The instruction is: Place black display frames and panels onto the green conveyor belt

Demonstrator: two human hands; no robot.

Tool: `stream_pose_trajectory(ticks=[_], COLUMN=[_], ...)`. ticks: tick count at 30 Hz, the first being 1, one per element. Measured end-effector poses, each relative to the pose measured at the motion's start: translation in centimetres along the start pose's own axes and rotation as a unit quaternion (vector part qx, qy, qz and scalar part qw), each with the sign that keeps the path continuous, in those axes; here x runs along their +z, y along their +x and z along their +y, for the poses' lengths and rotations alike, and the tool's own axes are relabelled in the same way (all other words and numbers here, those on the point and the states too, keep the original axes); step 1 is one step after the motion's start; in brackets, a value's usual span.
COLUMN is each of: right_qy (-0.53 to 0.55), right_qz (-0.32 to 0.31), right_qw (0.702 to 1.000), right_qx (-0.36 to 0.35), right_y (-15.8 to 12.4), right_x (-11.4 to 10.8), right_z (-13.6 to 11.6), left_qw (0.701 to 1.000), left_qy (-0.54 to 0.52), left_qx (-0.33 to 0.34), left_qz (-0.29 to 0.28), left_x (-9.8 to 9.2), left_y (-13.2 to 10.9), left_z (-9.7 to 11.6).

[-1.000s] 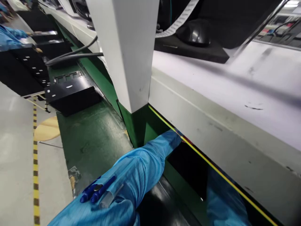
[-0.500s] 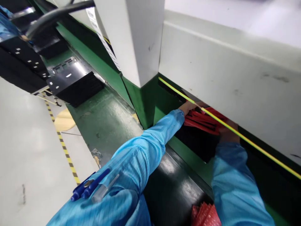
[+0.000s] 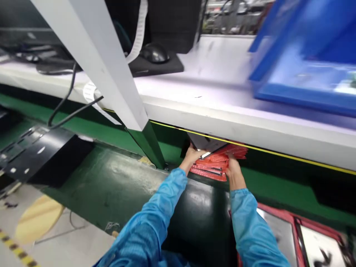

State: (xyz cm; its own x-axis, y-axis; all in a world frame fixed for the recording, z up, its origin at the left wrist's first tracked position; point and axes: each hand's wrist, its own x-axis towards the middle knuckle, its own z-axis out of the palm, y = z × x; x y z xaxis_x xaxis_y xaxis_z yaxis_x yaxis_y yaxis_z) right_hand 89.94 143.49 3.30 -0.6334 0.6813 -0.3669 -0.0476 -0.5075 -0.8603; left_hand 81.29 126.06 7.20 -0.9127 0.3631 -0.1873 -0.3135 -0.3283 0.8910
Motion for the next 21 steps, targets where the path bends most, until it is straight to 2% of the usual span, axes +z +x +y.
stream_pose_trajectory(ticks=[2,6,10,12,15,18,21], right_qy=[0.021,0.045,0.051,0.055,0.065,0.083,0.103], right_qz=[0.055,0.121,0.142,0.147,0.140,0.128,0.136], right_qw=[0.998,0.992,0.988,0.987,0.986,0.985,0.981], right_qx=[0.012,0.006,0.030,0.038,0.059,0.078,0.097], right_y=[-5.6,-18.1,-28.2,-31.7,-35.3,-37.4,-37.9], right_x=[-3.2,-9.1,-12.4,-13.0,-13.1,-12.6,-12.7], right_z=[0.9,4.8,8.8,10.4,12.5,14.5,15.7], left_qw=[0.999,0.993,0.981,0.976,0.972,0.967,0.966], left_qy=[-0.001,0.042,0.097,0.120,0.132,0.147,0.160], left_qx=[-0.028,-0.097,-0.146,-0.164,-0.183,-0.195,-0.190], left_qz=[-0.037,-0.060,-0.077,-0.073,-0.072,-0.067,-0.066], left_x=[-1.2,-4.4,-7.7,-9.6,-12.8,-15.4,-16.4], left_y=[-5.9,-17.0,-25.3,-28.3,-31.6,-33.3,-33.5], left_z=[-1.2,-3.0,-4.5,-5.2,-6.0,-6.1,-5.8])
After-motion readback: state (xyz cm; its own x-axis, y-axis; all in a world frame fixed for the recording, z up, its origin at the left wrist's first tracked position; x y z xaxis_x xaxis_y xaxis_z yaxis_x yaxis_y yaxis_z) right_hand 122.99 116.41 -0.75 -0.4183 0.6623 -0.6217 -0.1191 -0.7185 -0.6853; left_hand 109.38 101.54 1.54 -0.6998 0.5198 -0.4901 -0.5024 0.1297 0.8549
